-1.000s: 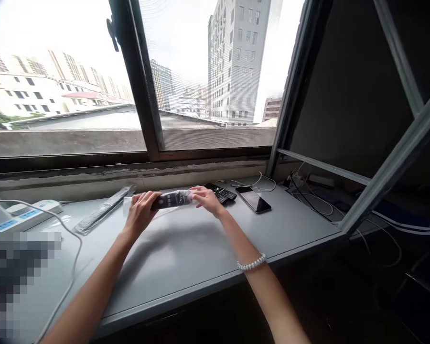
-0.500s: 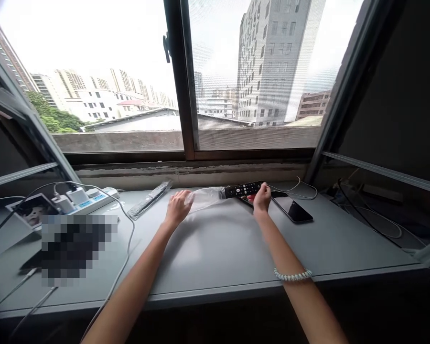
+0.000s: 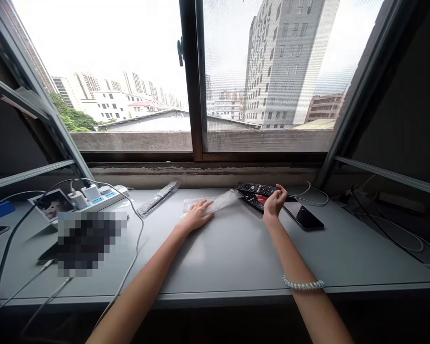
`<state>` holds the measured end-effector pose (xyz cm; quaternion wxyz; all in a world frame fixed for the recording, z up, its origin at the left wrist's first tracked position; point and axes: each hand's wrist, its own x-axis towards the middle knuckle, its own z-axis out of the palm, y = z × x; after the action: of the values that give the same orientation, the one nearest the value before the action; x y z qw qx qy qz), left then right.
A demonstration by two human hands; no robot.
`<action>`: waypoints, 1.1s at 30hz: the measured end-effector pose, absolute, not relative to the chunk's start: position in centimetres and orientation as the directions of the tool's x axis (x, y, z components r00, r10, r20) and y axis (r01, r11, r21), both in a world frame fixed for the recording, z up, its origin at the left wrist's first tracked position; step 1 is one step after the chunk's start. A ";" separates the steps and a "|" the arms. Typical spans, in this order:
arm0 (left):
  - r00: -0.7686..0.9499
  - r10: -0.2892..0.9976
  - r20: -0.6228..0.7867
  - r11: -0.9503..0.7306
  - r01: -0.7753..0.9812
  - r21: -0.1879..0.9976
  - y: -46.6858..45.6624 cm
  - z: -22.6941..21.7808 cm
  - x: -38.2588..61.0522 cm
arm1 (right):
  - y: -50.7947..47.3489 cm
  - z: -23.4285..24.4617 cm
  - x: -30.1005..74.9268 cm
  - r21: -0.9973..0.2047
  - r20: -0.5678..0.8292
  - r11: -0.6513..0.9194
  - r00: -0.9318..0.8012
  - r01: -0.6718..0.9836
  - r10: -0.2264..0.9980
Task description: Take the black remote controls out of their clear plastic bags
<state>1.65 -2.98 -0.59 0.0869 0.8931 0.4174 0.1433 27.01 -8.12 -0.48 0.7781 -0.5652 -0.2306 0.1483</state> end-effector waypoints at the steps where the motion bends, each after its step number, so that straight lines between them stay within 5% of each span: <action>1: 0.608 0.776 0.165 -0.629 0.727 0.277 -2.8 -0.7 1.5 | -8.1 -0.6 27.1 -0.946 0.188 0.322 0.851 0.024 0.490; 12: 0.540 0.812 0.223 -0.584 0.757 0.292 -1.5 -0.4 -0.2 | -8.8 -0.3 29.6 -0.945 0.310 0.207 0.888 0.252 0.339; 19: 0.554 0.738 0.385 -0.653 0.729 0.205 -1.9 -0.6 1.0 | -9.0 -0.8 31.1 -0.956 0.289 0.163 0.878 0.244 0.380; 27: 0.577 0.790 0.209 -0.613 0.755 0.233 -2.1 -1.2 1.2 | -8.7 -0.8 30.9 -0.947 0.314 0.204 0.859 0.250 0.404; 33: 0.476 0.849 0.230 -0.525 0.809 0.264 -1.5 -0.7 0.5 | -8.2 -0.3 28.8 -0.945 0.315 0.262 0.750 0.195 0.582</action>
<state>0.50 -1.50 -0.74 0.0594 0.8569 0.4837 0.1677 28.82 -8.19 -0.26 0.7236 -0.5927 -0.3274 0.1337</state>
